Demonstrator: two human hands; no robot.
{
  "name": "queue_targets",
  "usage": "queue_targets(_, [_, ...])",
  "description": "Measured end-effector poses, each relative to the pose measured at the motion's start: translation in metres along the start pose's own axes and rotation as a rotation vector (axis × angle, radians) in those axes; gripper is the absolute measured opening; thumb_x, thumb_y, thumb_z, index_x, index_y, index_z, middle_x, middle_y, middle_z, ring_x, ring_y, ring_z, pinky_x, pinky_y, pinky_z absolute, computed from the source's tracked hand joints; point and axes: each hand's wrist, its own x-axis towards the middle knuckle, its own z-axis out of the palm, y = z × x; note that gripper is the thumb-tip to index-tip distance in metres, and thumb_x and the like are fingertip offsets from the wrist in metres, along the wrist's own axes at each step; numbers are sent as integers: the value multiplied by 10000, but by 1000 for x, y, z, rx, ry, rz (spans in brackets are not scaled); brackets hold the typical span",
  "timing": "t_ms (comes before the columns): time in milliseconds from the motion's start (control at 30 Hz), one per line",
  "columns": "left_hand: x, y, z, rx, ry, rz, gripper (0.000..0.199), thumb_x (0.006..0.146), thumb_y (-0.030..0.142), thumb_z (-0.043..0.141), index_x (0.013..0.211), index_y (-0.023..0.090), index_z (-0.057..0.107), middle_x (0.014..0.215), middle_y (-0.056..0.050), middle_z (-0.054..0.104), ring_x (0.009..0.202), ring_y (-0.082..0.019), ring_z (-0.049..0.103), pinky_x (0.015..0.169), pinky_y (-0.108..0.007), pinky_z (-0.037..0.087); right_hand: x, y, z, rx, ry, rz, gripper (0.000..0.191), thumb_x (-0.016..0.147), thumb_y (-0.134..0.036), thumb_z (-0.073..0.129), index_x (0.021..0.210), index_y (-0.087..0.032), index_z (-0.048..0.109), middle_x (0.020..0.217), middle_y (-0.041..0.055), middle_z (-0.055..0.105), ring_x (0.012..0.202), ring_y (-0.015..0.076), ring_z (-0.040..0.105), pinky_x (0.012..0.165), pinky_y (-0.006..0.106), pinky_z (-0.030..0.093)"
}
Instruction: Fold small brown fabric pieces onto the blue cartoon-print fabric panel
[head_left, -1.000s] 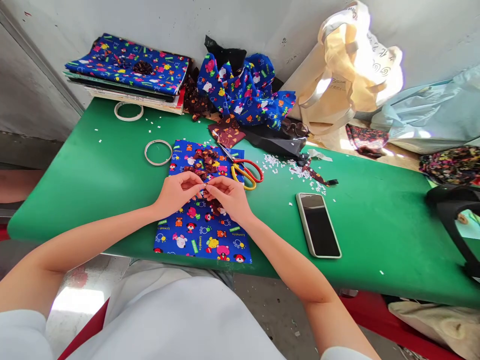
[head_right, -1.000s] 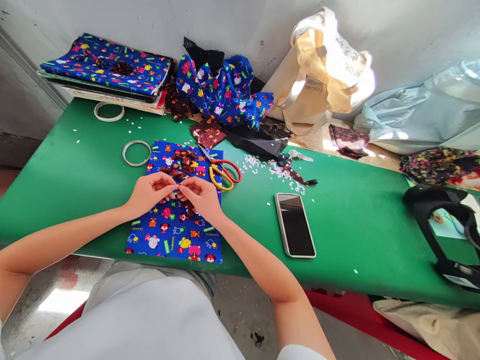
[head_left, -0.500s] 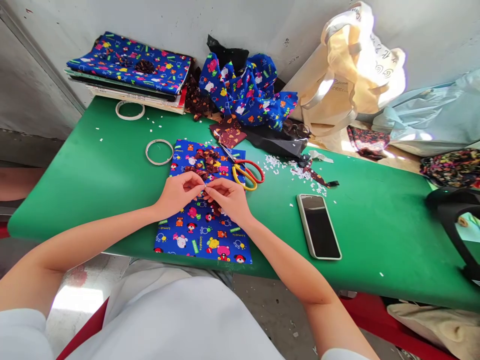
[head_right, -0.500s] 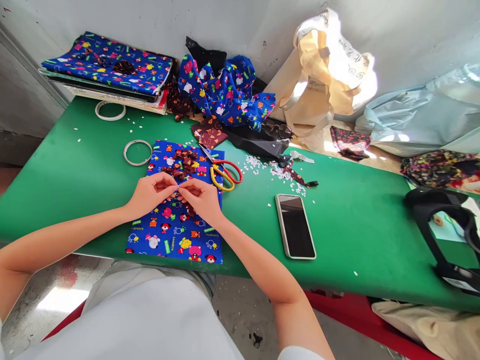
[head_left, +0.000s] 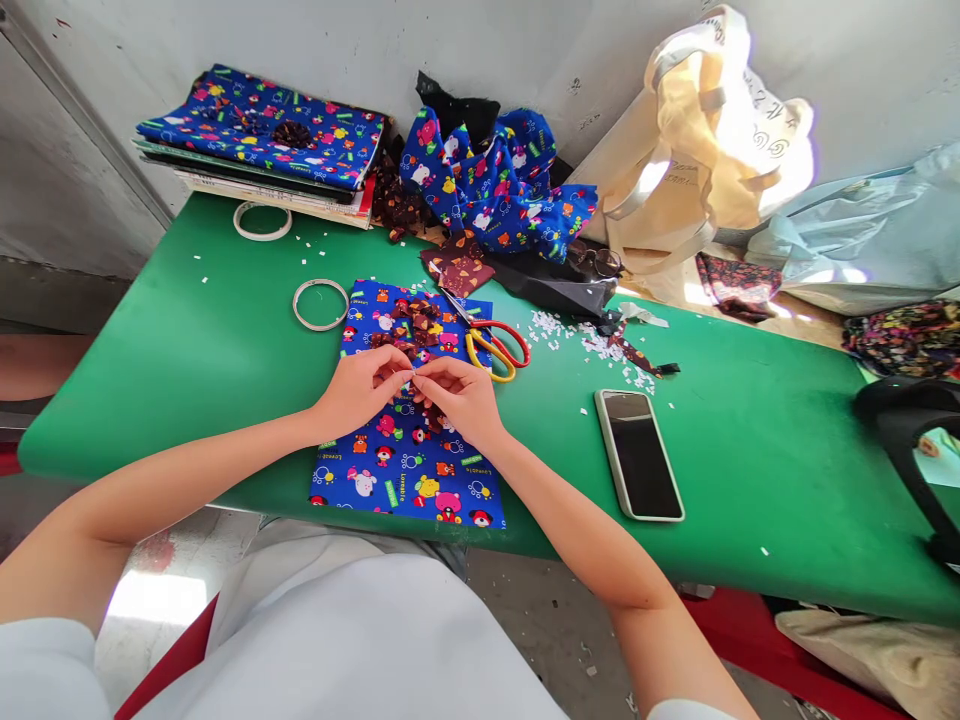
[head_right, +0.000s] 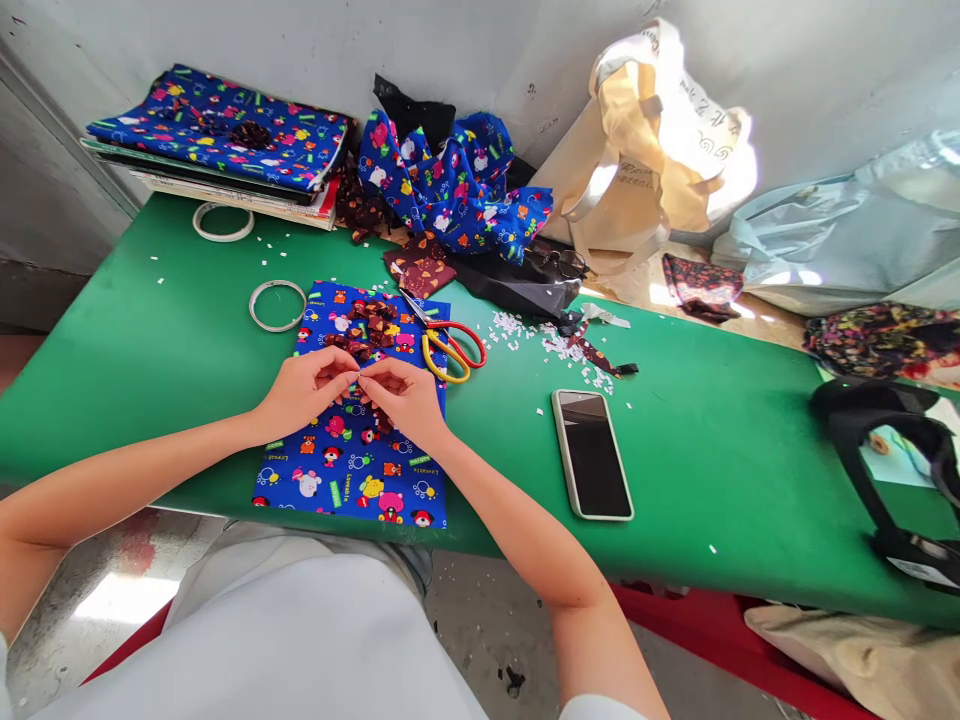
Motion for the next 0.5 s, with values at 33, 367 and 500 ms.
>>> queue_targets(33, [0, 1, -1, 44, -6, 14, 181, 854, 316, 509, 836, 158, 594, 719, -1, 640, 615, -111, 591, 599, -226, 474, 0, 0, 0, 0, -2, -6, 234, 682, -409, 702, 732, -193, 629, 573, -23, 628, 516, 129, 613, 491, 253, 515])
queue_targets(367, [0, -3, 0, 263, -22, 129, 134, 841, 219, 512, 757, 153, 594, 613, 39, 554, 541, -75, 470, 563, -202, 371, -6, 7, 1, -380, 16, -265, 103, 823, -279, 548, 756, -201, 552, 582, -21, 597, 473, 103, 546, 479, 231, 446])
queue_targets(500, [1, -3, 1, 253, -57, 150, 118, 828, 208, 513, 768, 151, 599, 618, 38, 547, 532, -72, 452, 552, -200, 365, -7, 11, 0, -692, 41, -517, 87, 844, -199, 477, 768, -197, 520, 586, -22, 561, 490, 96, 487, 500, 222, 397])
